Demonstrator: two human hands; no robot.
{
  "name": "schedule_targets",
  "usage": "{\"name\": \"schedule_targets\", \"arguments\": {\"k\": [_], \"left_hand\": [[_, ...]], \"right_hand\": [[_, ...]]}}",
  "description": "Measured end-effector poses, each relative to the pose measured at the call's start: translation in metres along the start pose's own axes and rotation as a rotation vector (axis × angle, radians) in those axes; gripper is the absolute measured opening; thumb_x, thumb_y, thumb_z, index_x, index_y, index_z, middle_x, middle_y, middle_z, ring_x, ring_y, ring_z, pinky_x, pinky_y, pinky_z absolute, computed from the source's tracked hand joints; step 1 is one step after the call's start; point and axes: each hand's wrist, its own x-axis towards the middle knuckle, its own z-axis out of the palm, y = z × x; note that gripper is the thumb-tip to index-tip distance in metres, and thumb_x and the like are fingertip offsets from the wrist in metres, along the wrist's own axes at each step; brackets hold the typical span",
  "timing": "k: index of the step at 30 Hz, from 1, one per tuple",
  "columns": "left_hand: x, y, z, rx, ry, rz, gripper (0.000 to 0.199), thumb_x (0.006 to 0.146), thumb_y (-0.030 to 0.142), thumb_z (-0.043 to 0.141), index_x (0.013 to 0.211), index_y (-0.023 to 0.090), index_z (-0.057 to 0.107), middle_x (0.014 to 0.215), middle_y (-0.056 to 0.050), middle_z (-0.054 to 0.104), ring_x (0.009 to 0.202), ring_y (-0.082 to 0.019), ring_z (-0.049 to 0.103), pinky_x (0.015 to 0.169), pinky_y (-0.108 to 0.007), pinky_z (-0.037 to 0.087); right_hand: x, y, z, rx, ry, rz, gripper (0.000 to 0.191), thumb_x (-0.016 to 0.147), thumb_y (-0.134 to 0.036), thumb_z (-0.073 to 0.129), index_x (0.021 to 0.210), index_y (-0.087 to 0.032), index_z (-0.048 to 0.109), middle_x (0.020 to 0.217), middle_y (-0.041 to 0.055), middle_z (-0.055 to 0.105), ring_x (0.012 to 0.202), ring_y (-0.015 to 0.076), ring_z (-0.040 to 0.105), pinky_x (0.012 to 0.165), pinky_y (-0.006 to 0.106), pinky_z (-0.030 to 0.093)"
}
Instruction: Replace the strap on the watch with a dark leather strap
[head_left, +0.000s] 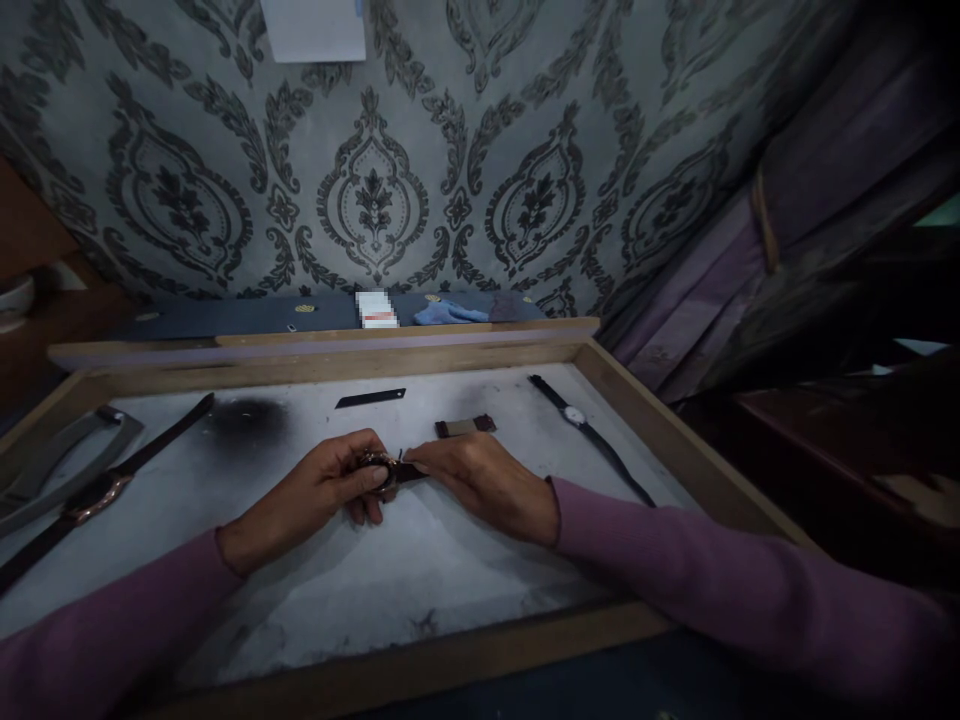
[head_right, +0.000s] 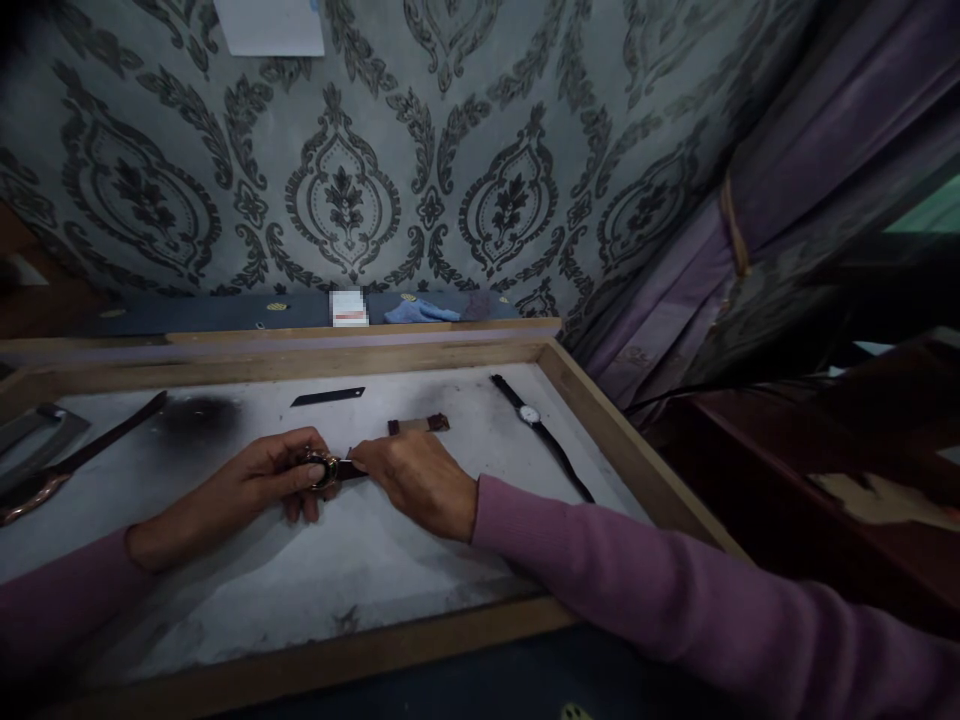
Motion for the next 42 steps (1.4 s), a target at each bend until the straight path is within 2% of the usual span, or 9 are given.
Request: {"name": "schedule_targets", "arguments": {"k": [3,8,12,24,31,42], "left_hand": [[0.000,0.002,0.000,-0.026,-0.025,-0.010,0.020,0.086,0.036,0.057,0.082,0.017,0.054,0.075,-0.002,0.063,0.060,-0.012,0.062,0.055,-0.023,0.048],[-0.001,0.003,0.001,-0.035,-0.072,-0.026,0.017,0.084,0.032,0.059,0.082,0.016,0.055,0.069,-0.001,0.061,0.061,-0.013,0.062,0.057,-0.024,0.049],[-0.001,0.000,0.001,-0.010,-0.092,-0.009,0.018,0.087,0.033,0.056,0.081,0.016,0.051,0.066,0.001,0.059,0.056,-0.011,0.059,0.053,-0.023,0.048],[-0.004,-0.002,0.006,0.033,-0.045,0.013,0.019,0.089,0.034,0.050,0.082,0.016,0.049,0.069,0.001,0.055,0.055,-0.010,0.056,0.048,-0.021,0.042],[-0.004,-0.002,0.007,0.036,-0.030,0.002,0.021,0.088,0.035,0.052,0.080,0.016,0.049,0.069,0.001,0.055,0.053,-0.009,0.055,0.046,-0.020,0.040],[-0.002,-0.004,0.005,0.018,-0.055,0.008,0.024,0.088,0.039,0.053,0.081,0.016,0.050,0.071,0.000,0.057,0.053,-0.009,0.056,0.046,-0.020,0.039]], "right_hand": [[-0.001,-0.001,0.002,-0.052,0.009,-0.016,0.030,0.099,-0.019,0.039,0.090,-0.015,0.067,0.084,0.0065,0.069,0.073,0.0131,0.062,0.066,0.025,0.042],[-0.001,-0.002,0.003,-0.106,0.031,-0.055,0.031,0.099,-0.018,0.037,0.089,-0.012,0.065,0.080,0.0073,0.065,0.072,0.0140,0.059,0.065,0.025,0.042],[0.000,-0.003,0.003,-0.111,0.020,-0.079,0.030,0.098,-0.017,0.036,0.089,-0.012,0.064,0.080,0.0071,0.063,0.070,0.0134,0.057,0.064,0.025,0.042],[0.001,0.007,0.008,-0.013,0.035,-0.150,0.031,0.098,-0.018,0.037,0.075,-0.014,0.056,0.068,0.0019,0.057,0.062,0.0100,0.050,0.059,0.023,0.038],[0.001,0.008,0.004,-0.120,-0.041,-0.223,0.027,0.095,-0.008,0.038,0.074,-0.014,0.054,0.068,0.0016,0.056,0.061,0.0103,0.050,0.059,0.023,0.037],[-0.001,0.007,0.004,-0.219,-0.068,-0.199,0.021,0.092,-0.005,0.041,0.082,-0.013,0.058,0.073,0.0032,0.059,0.063,0.0107,0.052,0.059,0.022,0.037]]}}
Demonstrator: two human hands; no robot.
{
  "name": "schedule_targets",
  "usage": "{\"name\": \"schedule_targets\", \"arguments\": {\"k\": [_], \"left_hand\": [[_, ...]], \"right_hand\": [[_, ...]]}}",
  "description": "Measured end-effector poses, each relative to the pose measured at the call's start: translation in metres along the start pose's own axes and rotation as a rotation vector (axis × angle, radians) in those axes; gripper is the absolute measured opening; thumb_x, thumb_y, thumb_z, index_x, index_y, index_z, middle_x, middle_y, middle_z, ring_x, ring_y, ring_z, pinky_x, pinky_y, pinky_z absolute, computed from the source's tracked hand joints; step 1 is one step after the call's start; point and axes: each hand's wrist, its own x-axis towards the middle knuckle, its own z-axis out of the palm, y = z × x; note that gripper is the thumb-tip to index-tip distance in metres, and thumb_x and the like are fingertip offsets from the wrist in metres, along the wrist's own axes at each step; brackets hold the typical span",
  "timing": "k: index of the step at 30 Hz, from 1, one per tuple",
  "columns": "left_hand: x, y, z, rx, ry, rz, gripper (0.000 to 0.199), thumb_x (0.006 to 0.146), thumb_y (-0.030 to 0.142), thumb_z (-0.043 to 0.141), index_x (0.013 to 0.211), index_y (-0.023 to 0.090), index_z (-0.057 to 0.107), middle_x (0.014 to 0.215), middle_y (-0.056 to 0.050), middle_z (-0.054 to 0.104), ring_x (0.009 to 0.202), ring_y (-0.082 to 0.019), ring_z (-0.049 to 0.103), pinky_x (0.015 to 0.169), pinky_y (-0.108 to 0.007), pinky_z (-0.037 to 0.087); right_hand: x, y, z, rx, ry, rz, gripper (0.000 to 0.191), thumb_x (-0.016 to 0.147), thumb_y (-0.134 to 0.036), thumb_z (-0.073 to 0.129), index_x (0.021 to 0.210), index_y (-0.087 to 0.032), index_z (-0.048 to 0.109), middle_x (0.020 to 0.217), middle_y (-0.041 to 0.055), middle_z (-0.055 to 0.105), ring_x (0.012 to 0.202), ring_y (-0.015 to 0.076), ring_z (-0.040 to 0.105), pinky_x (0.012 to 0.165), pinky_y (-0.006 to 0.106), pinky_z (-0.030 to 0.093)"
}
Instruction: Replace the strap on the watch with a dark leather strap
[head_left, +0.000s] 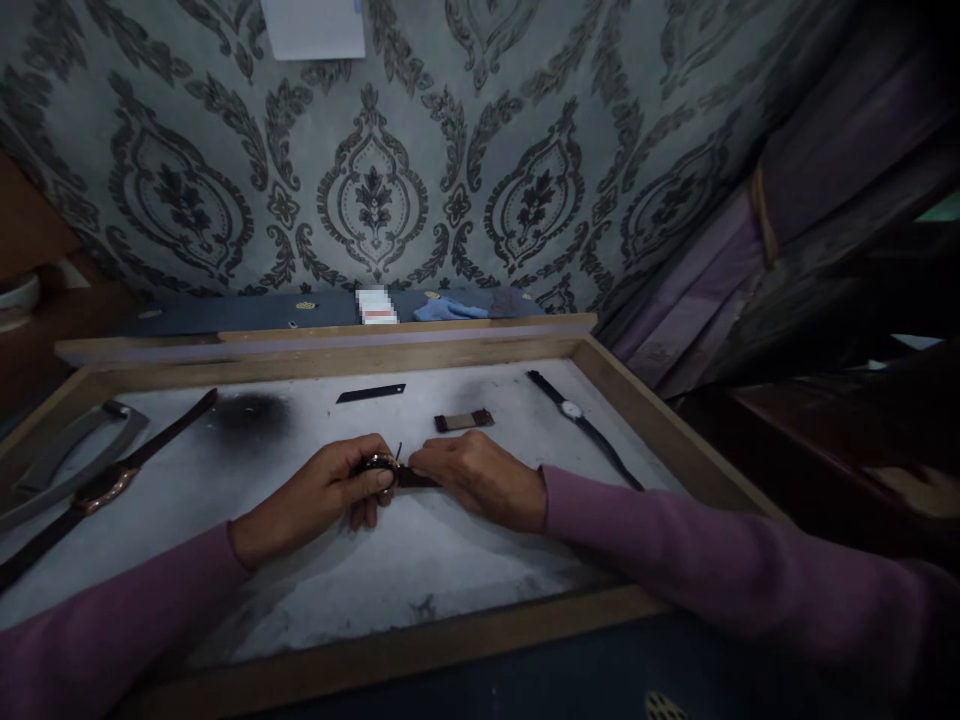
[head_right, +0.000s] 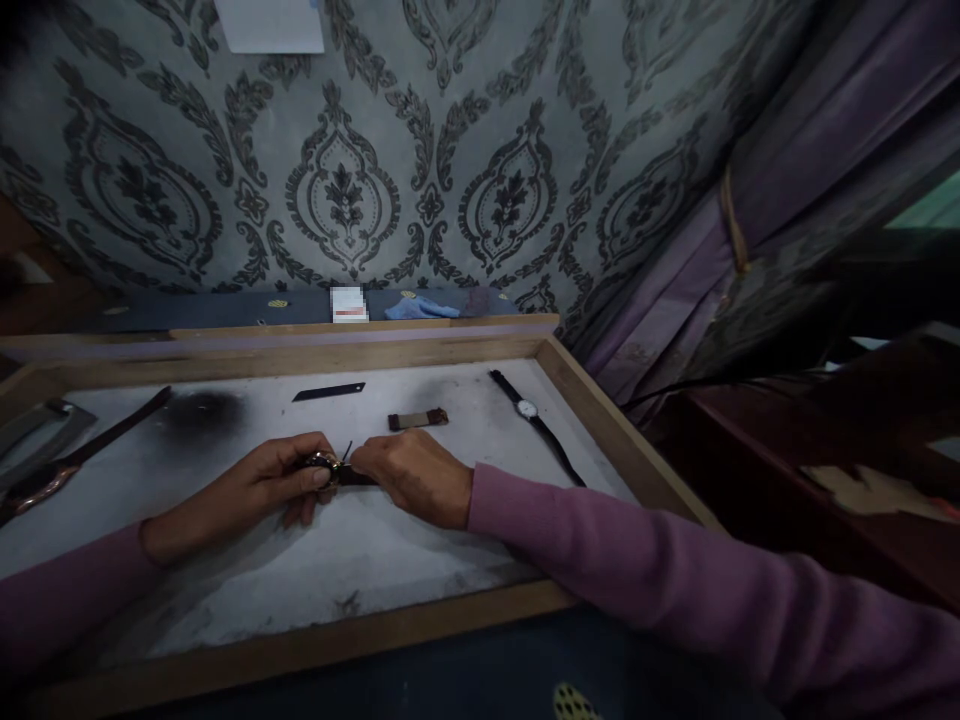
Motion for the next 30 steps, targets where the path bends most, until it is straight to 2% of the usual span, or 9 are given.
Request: {"name": "schedule_targets", "arguments": {"k": [9,15,21,30], "left_hand": [[-0.002,0.005,0.005,0.018,0.066,-0.001,0.024,0.088,0.039,0.054,0.081,0.016,0.053,0.072,-0.001,0.057,0.056,-0.010,0.055,0.048,-0.021,0.040],[-0.004,0.007,0.007,0.096,0.069,0.006,0.025,0.089,0.039,0.051,0.081,0.016,0.053,0.059,0.002,0.054,0.052,-0.011,0.051,0.049,-0.022,0.039],[-0.002,0.006,0.006,0.040,0.056,0.018,0.023,0.089,0.038,0.052,0.080,0.017,0.052,0.066,0.000,0.056,0.055,-0.011,0.054,0.049,-0.021,0.039],[0.000,0.006,0.001,0.006,0.001,0.013,0.026,0.089,0.041,0.053,0.081,0.016,0.051,0.074,-0.001,0.058,0.056,-0.011,0.057,0.049,-0.022,0.042]], "right_hand": [[0.003,-0.008,-0.010,-0.006,-0.054,0.071,0.020,0.089,-0.002,0.044,0.079,-0.013,0.057,0.073,0.0034,0.060,0.064,0.0102,0.053,0.059,0.021,0.036],[0.004,-0.006,-0.009,-0.056,-0.075,0.067,0.020,0.087,0.000,0.046,0.076,-0.013,0.057,0.071,0.0031,0.061,0.060,0.0096,0.051,0.056,0.021,0.033],[0.004,-0.005,-0.009,-0.017,-0.051,0.068,0.022,0.090,-0.002,0.044,0.077,-0.013,0.057,0.074,0.0049,0.063,0.063,0.0108,0.054,0.059,0.022,0.037],[0.003,-0.004,-0.007,-0.011,-0.046,0.087,0.022,0.091,-0.004,0.044,0.075,-0.013,0.055,0.070,0.0033,0.060,0.063,0.0103,0.053,0.059,0.021,0.036]]}}
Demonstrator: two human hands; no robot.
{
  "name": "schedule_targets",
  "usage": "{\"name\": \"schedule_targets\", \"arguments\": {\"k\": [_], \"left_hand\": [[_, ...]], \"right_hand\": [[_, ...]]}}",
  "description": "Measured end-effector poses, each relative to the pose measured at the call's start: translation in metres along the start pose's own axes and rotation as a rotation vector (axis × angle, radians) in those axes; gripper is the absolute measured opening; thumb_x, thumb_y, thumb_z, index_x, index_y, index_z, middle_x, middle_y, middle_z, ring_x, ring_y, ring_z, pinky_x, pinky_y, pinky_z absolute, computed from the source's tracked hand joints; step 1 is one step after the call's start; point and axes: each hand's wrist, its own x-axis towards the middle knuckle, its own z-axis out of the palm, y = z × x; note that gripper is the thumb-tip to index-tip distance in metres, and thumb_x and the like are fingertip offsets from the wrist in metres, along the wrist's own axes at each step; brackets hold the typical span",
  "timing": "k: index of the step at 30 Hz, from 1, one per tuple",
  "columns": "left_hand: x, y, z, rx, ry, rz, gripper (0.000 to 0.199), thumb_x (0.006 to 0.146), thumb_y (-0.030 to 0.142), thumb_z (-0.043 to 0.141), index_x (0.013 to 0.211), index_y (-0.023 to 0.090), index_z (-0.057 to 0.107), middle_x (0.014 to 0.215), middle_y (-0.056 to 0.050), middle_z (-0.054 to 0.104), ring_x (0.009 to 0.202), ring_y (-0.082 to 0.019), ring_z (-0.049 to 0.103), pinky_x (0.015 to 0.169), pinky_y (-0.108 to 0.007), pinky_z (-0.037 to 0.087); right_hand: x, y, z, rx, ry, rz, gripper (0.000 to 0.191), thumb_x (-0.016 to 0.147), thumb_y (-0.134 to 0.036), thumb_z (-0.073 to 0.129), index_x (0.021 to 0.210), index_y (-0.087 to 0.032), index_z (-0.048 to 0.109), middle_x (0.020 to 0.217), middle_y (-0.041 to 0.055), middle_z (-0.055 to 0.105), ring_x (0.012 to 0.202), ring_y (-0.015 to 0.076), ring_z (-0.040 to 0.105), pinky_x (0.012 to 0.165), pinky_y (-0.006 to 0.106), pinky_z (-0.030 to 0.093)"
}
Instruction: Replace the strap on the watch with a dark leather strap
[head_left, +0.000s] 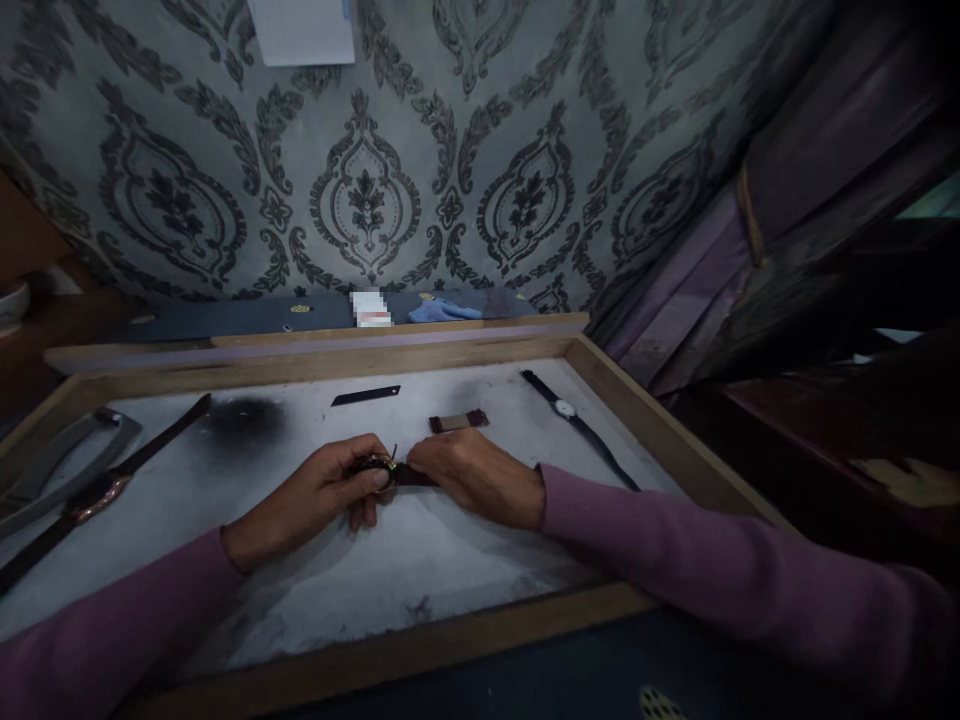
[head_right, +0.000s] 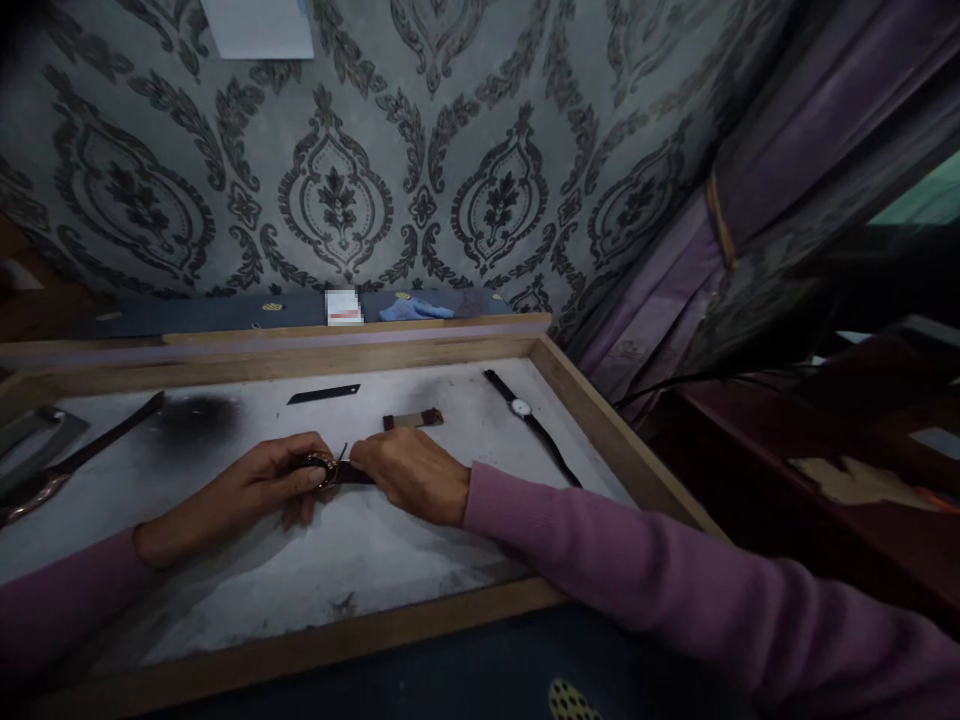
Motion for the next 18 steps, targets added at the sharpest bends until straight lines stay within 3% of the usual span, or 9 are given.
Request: {"name": "schedule_targets", "arguments": {"k": [18], "left_hand": [[-0.0020,0.0052,-0.0022,0.147,-0.083,-0.032,0.022,0.092,0.036,0.048,0.081,0.017,0.050,0.074,0.000,0.056,0.052,-0.008,0.049,0.044,-0.020,0.036]], "right_hand": [[-0.0012,-0.0006,-0.0044,0.068,-0.025,0.037,0.025,0.097,-0.013,0.040,0.083,-0.012,0.060,0.076,0.0055,0.064,0.065,0.0104,0.056,0.060,0.023,0.035]]}}
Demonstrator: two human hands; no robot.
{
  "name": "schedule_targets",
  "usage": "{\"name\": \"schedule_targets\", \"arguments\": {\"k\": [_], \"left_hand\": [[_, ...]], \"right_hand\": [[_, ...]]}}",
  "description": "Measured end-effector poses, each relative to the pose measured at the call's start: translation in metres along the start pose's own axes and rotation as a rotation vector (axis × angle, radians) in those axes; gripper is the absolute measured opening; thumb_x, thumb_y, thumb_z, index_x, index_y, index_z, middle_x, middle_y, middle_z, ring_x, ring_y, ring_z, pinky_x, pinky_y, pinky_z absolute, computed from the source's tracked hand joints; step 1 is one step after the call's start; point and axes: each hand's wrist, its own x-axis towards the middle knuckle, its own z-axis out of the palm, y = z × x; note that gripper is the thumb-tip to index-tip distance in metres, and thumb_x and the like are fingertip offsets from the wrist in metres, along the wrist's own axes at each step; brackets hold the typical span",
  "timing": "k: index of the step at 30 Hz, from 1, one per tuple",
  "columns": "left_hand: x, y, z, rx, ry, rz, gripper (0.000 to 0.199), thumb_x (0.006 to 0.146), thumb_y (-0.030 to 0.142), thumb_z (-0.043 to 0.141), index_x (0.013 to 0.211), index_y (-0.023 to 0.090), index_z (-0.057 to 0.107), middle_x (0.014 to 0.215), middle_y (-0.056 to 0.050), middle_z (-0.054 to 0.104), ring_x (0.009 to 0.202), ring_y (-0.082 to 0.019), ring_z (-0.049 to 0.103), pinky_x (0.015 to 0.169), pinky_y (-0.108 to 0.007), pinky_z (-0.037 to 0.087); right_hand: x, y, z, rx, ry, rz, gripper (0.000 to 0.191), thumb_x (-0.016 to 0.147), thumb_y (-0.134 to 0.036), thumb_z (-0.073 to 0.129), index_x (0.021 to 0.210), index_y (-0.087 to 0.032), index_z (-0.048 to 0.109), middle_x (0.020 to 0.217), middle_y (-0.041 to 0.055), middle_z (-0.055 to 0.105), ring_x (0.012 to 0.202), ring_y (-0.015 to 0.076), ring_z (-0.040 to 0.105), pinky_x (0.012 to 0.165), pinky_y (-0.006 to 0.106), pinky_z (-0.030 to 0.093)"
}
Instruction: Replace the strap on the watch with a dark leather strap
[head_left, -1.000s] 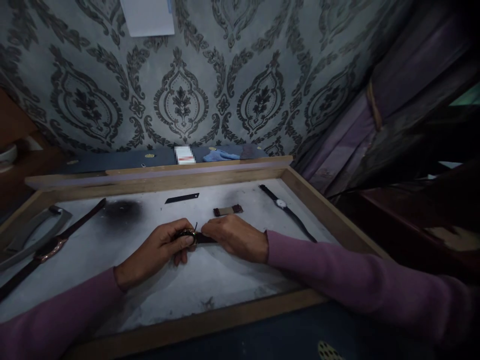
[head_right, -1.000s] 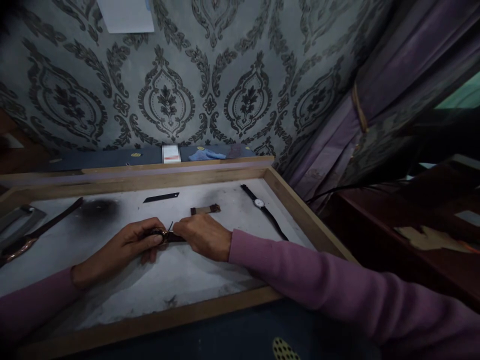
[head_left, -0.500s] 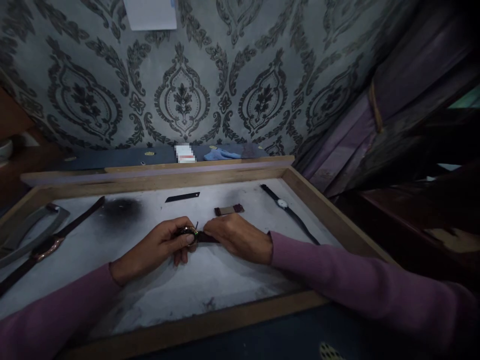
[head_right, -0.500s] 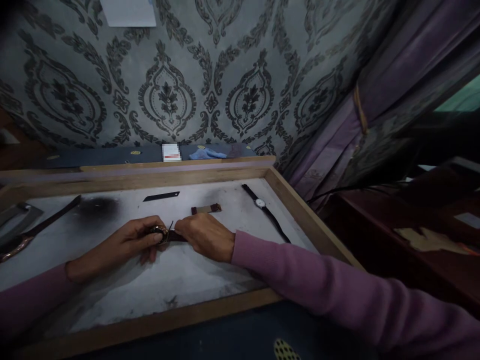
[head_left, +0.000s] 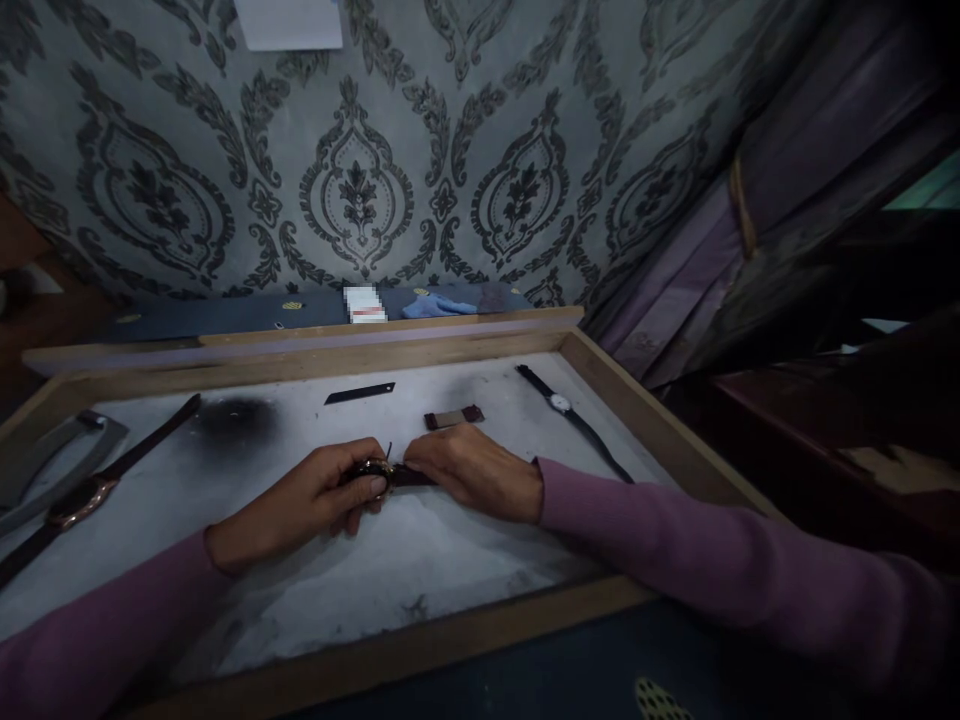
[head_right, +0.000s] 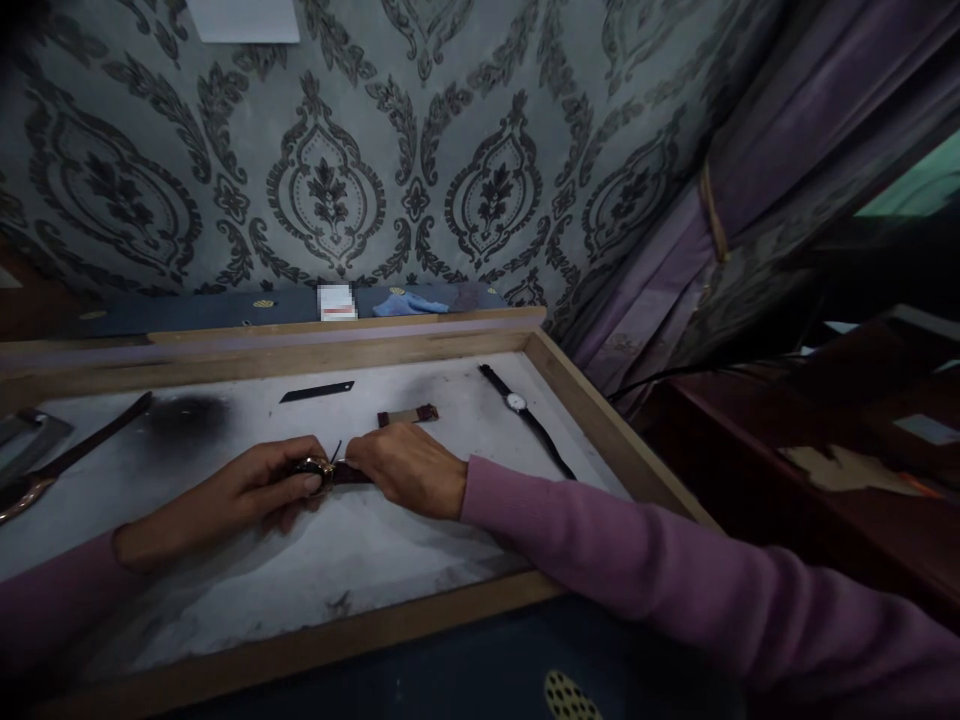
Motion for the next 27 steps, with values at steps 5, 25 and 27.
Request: {"name": "schedule_targets", "arguments": {"k": [5,25,27], "left_hand": [[-0.0007,0.0005,-0.0011,0.059,-0.019,0.014,0.023,0.094,0.036,0.046,0.080,0.017,0.050,0.071,0.002,0.054,0.049,-0.007,0.046,0.046,-0.020,0.033],[-0.0003,-0.0012,-0.0039,-0.016,-0.018,-0.033,0.024,0.092,0.040,0.047,0.083,0.017,0.050,0.074,0.000,0.057,0.051,-0.008,0.048,0.043,-0.019,0.031],[-0.0007,-0.0012,-0.0034,-0.018,-0.012,-0.029,0.023,0.092,0.038,0.047,0.084,0.017,0.050,0.074,0.000,0.057,0.052,-0.008,0.049,0.043,-0.019,0.031]], "right_hand": [[-0.0002,-0.0001,0.0001,0.028,-0.008,0.018,0.024,0.097,-0.013,0.041,0.087,-0.011,0.062,0.080,0.0075,0.067,0.068,0.0115,0.058,0.062,0.023,0.036],[-0.0003,-0.0017,0.0012,0.140,0.006,0.027,0.020,0.094,-0.013,0.045,0.090,-0.010,0.065,0.074,0.0043,0.064,0.061,0.0099,0.052,0.059,0.021,0.035],[0.0002,-0.0012,0.0013,0.210,0.009,0.023,0.022,0.094,-0.014,0.046,0.087,-0.010,0.065,0.066,0.0008,0.059,0.056,0.0085,0.047,0.056,0.021,0.033]]}}
